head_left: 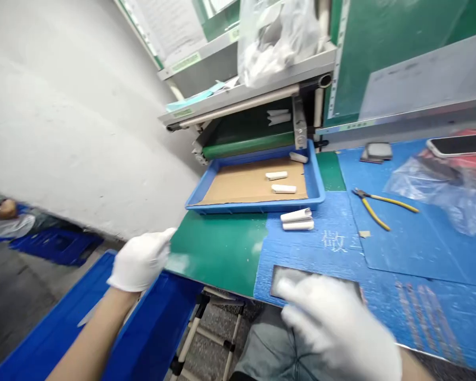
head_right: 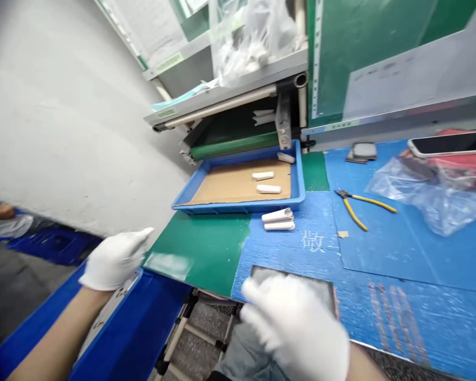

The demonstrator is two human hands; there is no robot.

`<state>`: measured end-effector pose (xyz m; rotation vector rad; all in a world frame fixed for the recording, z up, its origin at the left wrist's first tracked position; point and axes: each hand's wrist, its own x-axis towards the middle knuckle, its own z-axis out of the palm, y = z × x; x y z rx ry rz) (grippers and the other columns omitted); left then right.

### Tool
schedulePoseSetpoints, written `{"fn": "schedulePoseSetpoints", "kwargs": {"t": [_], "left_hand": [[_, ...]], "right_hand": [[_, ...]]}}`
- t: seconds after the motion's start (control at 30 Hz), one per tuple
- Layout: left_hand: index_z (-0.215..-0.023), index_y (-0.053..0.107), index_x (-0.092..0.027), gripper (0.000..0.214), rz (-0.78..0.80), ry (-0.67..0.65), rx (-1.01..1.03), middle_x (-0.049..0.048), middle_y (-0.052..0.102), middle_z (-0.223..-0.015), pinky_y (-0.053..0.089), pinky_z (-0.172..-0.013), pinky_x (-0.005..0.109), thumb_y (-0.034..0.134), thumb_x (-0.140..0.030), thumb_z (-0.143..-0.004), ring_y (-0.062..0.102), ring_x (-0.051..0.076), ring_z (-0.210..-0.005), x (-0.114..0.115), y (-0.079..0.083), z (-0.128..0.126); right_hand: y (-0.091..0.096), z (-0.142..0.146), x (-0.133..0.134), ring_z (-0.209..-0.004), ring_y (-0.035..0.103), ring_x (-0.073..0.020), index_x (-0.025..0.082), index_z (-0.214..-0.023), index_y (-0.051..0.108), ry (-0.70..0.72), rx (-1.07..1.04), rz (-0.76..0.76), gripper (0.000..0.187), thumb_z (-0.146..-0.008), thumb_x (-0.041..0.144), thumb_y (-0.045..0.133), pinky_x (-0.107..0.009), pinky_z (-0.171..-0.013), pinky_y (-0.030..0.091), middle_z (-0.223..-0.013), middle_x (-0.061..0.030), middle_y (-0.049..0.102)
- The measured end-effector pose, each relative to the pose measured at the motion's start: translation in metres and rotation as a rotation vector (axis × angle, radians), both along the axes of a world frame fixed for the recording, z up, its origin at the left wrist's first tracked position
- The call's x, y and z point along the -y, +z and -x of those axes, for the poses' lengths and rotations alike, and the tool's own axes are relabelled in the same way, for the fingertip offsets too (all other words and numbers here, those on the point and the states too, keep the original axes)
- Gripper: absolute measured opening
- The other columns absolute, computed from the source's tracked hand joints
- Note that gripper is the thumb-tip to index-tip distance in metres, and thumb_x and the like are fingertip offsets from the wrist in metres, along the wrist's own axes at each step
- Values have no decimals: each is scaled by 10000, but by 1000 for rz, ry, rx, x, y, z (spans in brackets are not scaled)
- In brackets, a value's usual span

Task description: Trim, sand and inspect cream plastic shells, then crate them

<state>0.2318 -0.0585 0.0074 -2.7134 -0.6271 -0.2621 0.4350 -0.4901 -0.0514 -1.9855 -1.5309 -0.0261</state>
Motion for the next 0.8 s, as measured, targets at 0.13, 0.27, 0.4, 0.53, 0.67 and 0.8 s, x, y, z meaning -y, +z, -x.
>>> {"fn": "schedulePoseSetpoints", "kwargs": {"t": [0.13, 0.27, 0.4, 0.53, 0.67, 0.8], "left_hand": [[-1510, 557, -195, 487, 93, -431, -137, 166, 698, -1353, 496, -1003, 460, 416, -389, -1086, 677, 320, -1175, 120, -22, -155], [-1521, 481, -135, 559, 206, -544, -191, 179, 666, -1375, 512, -906, 408, 559, -415, -1044, 671, 314, -1166, 200, -49, -241], [-1353, 580, -152, 531, 258, -548, -208, 149, 723, -1160, 505, -868, 386, 741, -434, -933, 686, 312, -1072, 222, -66, -268], [-1225, 648, -185, 428, 334, -490, -231, 131, 745, -1104, 533, -875, 377, 747, -464, -917, 716, 306, -1033, 220, -73, -271], [-1524, 480, -312, 559, 512, -487, -222, 57, 704, -1375, 561, -946, 322, 637, -407, -996, 716, 232, -1177, 215, -77, -264], [-1427, 566, -283, 452, 1047, -471, -49, 56, 681, -1427, 542, -1069, 365, 634, -360, -987, 672, 238, -1284, 222, -79, -231]], "right_hand": [[5, -99, 43, -1039, 680, -323, 164, -1408, 596, -713, 149, 56, 501, -1068, 512, 477, -424, -856, 537, -1154, -170, 702], [-14, -121, 44, -1033, 700, -313, 163, -1434, 590, -588, 106, 219, 500, -1065, 489, 500, -409, -856, 554, -1167, -147, 705], [-32, -101, 42, -1081, 689, -317, 171, -1438, 600, -570, 0, 168, 481, -1070, 464, 497, -447, -939, 545, -1173, -131, 702], [-48, -85, 46, -1010, 689, -252, 211, -1358, 661, -650, -336, -52, 426, -1049, 474, 529, -408, -953, 541, -1127, -86, 715], [-63, -65, 33, -864, 678, -209, 234, -1255, 710, -600, -625, -127, 386, -1009, 488, 555, -378, -888, 562, -990, -38, 728], [-66, -41, 13, -923, 690, -231, 205, -1445, 587, -625, -725, -157, 581, -969, 538, 579, -434, -953, 567, -1037, -60, 713]]}}
